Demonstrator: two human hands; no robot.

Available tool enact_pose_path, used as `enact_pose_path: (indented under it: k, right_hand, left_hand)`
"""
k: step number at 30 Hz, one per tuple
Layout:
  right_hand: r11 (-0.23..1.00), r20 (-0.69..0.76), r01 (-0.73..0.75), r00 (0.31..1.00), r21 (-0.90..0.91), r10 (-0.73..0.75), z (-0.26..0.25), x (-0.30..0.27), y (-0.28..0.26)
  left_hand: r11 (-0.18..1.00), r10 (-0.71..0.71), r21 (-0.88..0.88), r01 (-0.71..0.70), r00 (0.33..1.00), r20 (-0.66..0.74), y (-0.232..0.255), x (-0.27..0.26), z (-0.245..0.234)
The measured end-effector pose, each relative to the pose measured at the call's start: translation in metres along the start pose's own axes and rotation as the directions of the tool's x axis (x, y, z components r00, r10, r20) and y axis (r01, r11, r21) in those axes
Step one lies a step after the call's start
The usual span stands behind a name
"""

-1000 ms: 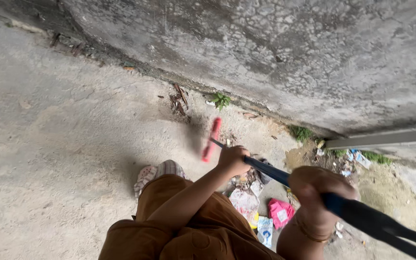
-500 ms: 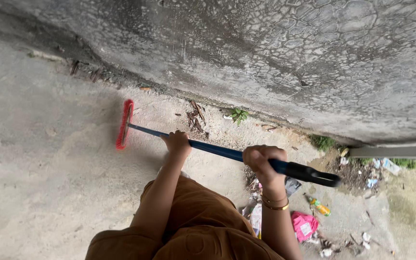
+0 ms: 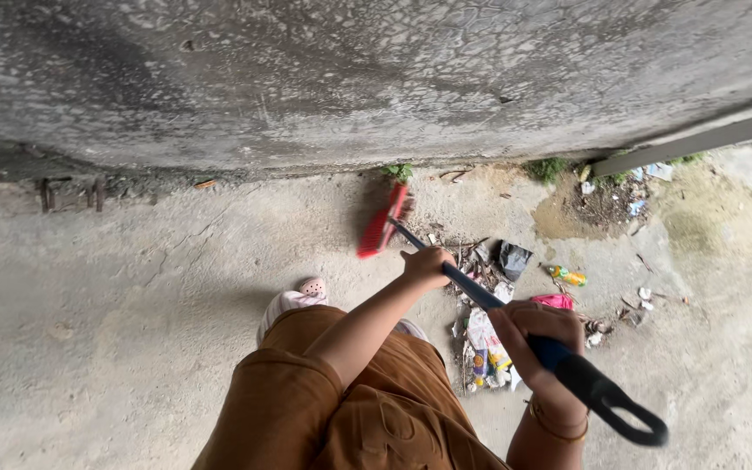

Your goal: The person sweeps trash, dirt, and debris across the concrete floor using a broom.

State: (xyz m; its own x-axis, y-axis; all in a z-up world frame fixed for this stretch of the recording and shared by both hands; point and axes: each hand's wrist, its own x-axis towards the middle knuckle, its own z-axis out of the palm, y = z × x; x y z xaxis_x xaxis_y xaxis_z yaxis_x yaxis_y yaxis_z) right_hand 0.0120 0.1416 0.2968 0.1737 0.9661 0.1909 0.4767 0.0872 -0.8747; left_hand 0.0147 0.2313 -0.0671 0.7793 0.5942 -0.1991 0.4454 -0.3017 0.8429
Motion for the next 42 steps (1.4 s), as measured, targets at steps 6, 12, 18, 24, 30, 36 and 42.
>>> enact_pose_path:
  k: [6, 12, 18, 24, 30, 36, 42]
  right_hand:
    - [0.905, -0.192, 0.326, 0.94, 0.271, -0.281, -0.052, -0.012, -0.01]
    - [0.752, -0.317, 0.316, 0.937, 0.579, -0.149, -0.073, -0.001, 0.039]
    - [0.7, -0.19, 0.137, 0.982, 0.701, -0.001, -0.022, 0.006, 0.078]
    - [0.88, -0.188, 0.085, 0.982, 0.467, 0.005, -0.031, -0.007, 0.049]
    - [0.993, -0.019, 0.098, 0.995, 0.068, -0.096, -0.007, 0.015, 0.025]
    - [0.904, -0.241, 0.394, 0.905, 0.164, -0.35, -0.091, -0.001, 0.012]
    - [0.869, -0.502, 0.288, 0.863, 0.403, -0.053, -0.122, -0.006, 0.077]
  left_hand:
    - [0.999, 0.01, 0.033, -0.006, 0.993, -0.114, 0.094, -0.037, -0.07]
    - [0.987, -0.138, 0.058, 0.149, 0.979, -0.153, 0.054, -0.071, -0.091]
    - [0.908, -0.267, 0.278, 0.315, 0.943, -0.196, -0.04, -0.071, -0.072]
    - [0.986, -0.089, 0.135, 0.097, 0.994, -0.068, -0.005, -0.008, -0.013]
    - [0.97, 0.071, -0.233, -0.066, 0.997, 0.012, 0.037, 0.035, 0.003]
    - [0.966, 0.256, 0.039, -0.255, 0.929, -0.265, 0.11, 0.011, -0.016]
    - [0.989, -0.135, -0.072, 0.133, 0.991, -0.025, 0.062, -0.015, -0.017]
